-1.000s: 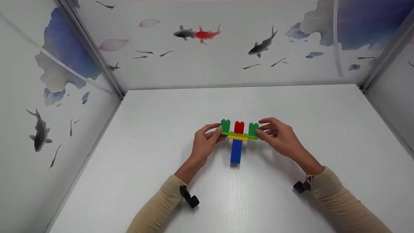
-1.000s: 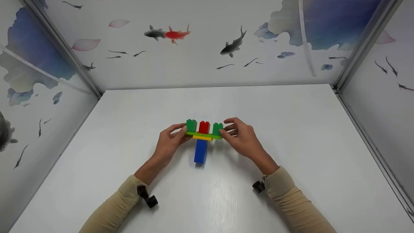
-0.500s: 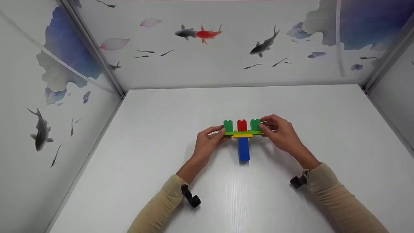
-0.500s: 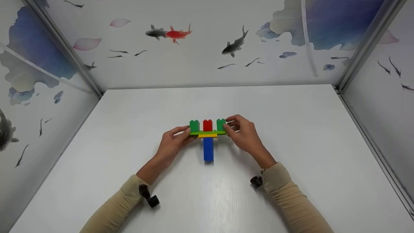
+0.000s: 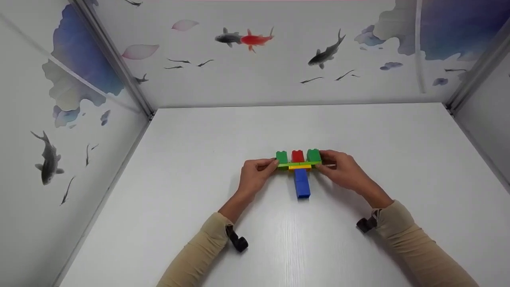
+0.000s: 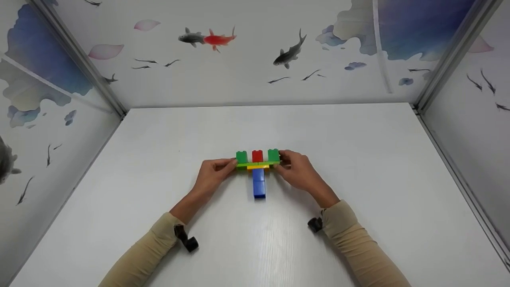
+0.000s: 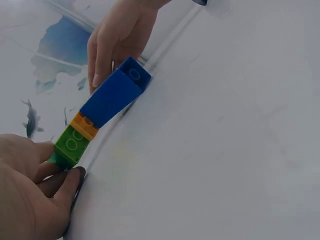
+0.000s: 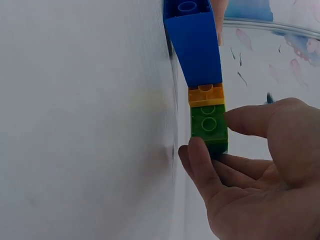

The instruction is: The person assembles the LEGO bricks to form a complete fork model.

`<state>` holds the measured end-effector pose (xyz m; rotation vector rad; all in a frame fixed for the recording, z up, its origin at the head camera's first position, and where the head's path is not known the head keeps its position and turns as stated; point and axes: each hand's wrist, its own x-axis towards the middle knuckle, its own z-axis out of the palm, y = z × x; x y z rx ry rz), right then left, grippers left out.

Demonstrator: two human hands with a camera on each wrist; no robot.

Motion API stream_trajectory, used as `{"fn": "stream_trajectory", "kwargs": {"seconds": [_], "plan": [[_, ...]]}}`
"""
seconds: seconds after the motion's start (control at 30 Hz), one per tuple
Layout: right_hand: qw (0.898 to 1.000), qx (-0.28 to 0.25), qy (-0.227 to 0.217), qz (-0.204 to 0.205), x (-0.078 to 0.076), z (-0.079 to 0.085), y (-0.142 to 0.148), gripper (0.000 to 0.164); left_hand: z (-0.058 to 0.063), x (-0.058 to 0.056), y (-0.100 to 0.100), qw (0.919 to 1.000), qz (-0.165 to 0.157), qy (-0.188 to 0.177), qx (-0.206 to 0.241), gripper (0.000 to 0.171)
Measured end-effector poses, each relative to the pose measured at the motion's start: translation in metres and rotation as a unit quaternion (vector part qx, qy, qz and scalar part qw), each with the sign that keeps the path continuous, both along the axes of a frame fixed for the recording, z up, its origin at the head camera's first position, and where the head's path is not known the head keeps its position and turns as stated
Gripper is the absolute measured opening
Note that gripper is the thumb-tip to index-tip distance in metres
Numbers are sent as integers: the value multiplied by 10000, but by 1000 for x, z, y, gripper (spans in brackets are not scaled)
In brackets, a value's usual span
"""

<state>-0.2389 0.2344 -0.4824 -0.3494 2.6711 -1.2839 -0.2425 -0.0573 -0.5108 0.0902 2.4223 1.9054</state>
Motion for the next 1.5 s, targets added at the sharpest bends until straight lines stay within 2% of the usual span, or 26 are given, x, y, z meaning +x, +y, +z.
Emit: {"fn": "stream_trajectory", "kwargs": {"seconds": [0.2,0.37,0.73,1.1,1.37,1.5], "plan": [[9998,149,-9,152,3,-2,1,55,0,-2,1,9982,74,225,-550,30],[9993,304,32,223,4,-2,0,53,-1,-5,0,9960,89,380,-810,28],[9984,508,-217,83,4,-2,-1,53,-2,-3,-1,9946,44,442,-933,27],[9991,397,-123,38,3,-3,1,54,-1,-3,1,9941,-83,421,-996,29],[9990,402,-190,89,5,-2,3,57,-1,-3,0,9931,-145,542,-1030,33],[9990,437,-15,37,6,4,7,58,1,-5,-1,9909,-142,796,-1072,41]]}}
